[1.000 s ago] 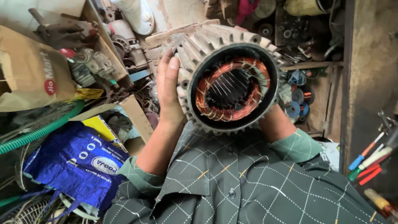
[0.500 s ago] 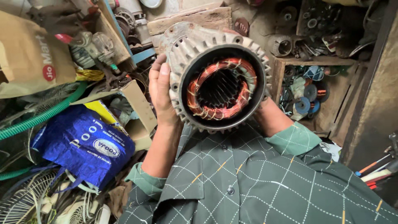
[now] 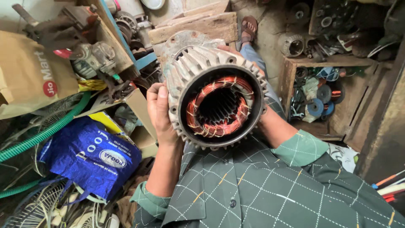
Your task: The person uses a hammer and chisel to separate a motor housing from its rotor, then removes the rotor and inspects the stator windings. The person handles the motor components and a yellow cable in a cluttered workshop.
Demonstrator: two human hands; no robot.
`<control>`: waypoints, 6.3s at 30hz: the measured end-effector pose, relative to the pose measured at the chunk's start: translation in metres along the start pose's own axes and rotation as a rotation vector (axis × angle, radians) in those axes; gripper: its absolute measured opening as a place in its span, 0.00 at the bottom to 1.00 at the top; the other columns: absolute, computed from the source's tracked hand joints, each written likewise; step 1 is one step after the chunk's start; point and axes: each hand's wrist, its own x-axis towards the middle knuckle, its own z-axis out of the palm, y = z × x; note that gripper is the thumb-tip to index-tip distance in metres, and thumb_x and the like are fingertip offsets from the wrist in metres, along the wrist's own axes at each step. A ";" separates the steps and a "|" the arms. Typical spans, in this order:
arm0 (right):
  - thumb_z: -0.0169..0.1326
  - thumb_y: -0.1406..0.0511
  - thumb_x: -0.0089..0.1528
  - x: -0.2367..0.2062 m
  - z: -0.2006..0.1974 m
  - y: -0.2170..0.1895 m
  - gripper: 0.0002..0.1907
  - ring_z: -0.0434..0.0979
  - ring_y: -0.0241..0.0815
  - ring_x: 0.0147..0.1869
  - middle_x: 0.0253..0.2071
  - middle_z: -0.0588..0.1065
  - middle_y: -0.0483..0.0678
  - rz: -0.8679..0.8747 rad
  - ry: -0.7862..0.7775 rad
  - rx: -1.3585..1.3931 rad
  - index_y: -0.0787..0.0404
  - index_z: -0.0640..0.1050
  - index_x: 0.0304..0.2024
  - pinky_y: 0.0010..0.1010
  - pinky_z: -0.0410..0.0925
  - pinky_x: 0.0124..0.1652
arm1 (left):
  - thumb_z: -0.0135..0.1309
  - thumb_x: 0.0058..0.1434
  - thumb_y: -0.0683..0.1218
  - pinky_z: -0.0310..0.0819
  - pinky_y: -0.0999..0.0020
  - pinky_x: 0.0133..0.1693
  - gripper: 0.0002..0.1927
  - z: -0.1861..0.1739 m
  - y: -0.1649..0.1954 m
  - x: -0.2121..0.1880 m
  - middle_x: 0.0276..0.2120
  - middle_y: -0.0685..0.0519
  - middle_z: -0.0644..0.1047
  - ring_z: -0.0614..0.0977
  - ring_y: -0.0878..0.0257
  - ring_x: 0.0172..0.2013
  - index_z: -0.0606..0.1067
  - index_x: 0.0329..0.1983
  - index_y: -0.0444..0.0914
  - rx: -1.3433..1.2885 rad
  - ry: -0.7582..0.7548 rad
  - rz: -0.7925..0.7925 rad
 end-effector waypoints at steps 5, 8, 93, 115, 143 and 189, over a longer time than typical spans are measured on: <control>0.57 0.45 0.62 -0.004 -0.036 0.014 0.53 0.65 0.59 0.77 0.74 0.60 0.67 -0.008 -0.033 0.014 0.69 0.52 0.77 0.50 0.59 0.76 | 0.54 0.71 0.50 0.72 0.64 0.58 0.18 -0.002 -0.003 0.002 0.51 0.48 0.75 0.77 0.63 0.51 0.65 0.56 0.35 -0.018 -0.005 -0.008; 0.59 0.46 0.61 0.014 -0.066 0.020 0.54 0.62 0.59 0.77 0.75 0.58 0.67 0.070 -0.047 0.022 0.68 0.51 0.76 0.50 0.57 0.77 | 0.55 0.71 0.49 0.72 0.62 0.59 0.19 -0.003 -0.006 0.003 0.53 0.47 0.74 0.77 0.61 0.53 0.65 0.55 0.35 -0.035 0.000 -0.024; 0.42 0.46 0.73 -0.016 -0.091 0.058 0.33 0.67 0.45 0.72 0.66 0.69 0.52 0.207 0.318 -0.584 0.65 0.68 0.66 0.37 0.59 0.74 | 0.48 0.58 0.40 0.45 0.57 0.75 0.38 -0.061 -0.089 0.102 0.68 0.39 0.55 0.59 0.48 0.71 0.49 0.71 0.28 0.565 -0.079 0.124; 0.54 0.59 0.71 -0.073 0.071 -0.005 0.19 0.74 0.41 0.65 0.62 0.74 0.48 -0.574 0.286 -1.675 0.60 0.73 0.61 0.32 0.67 0.60 | 0.44 0.70 0.65 0.61 0.64 0.64 0.35 -0.074 -0.088 0.148 0.60 0.44 0.76 0.74 0.58 0.61 0.70 0.64 0.32 0.489 -0.224 0.029; 0.54 0.57 0.65 -0.098 -0.003 0.014 0.17 0.82 0.37 0.44 0.46 0.81 0.43 0.094 0.523 -1.161 0.55 0.75 0.54 0.28 0.67 0.37 | 0.61 0.60 0.49 0.78 0.66 0.37 0.12 -0.122 -0.166 -0.048 0.31 0.46 0.84 0.87 0.58 0.31 0.83 0.40 0.37 0.740 0.067 0.258; 0.64 0.50 0.61 -0.153 -0.069 0.031 0.22 0.77 0.66 0.48 0.42 0.79 0.59 -0.053 0.112 -2.504 0.59 0.81 0.47 0.52 0.70 0.43 | 0.50 0.67 0.60 0.76 0.65 0.42 0.24 -0.216 -0.123 0.000 0.48 0.55 0.82 0.83 0.60 0.42 0.75 0.60 0.42 -0.042 -0.089 -0.472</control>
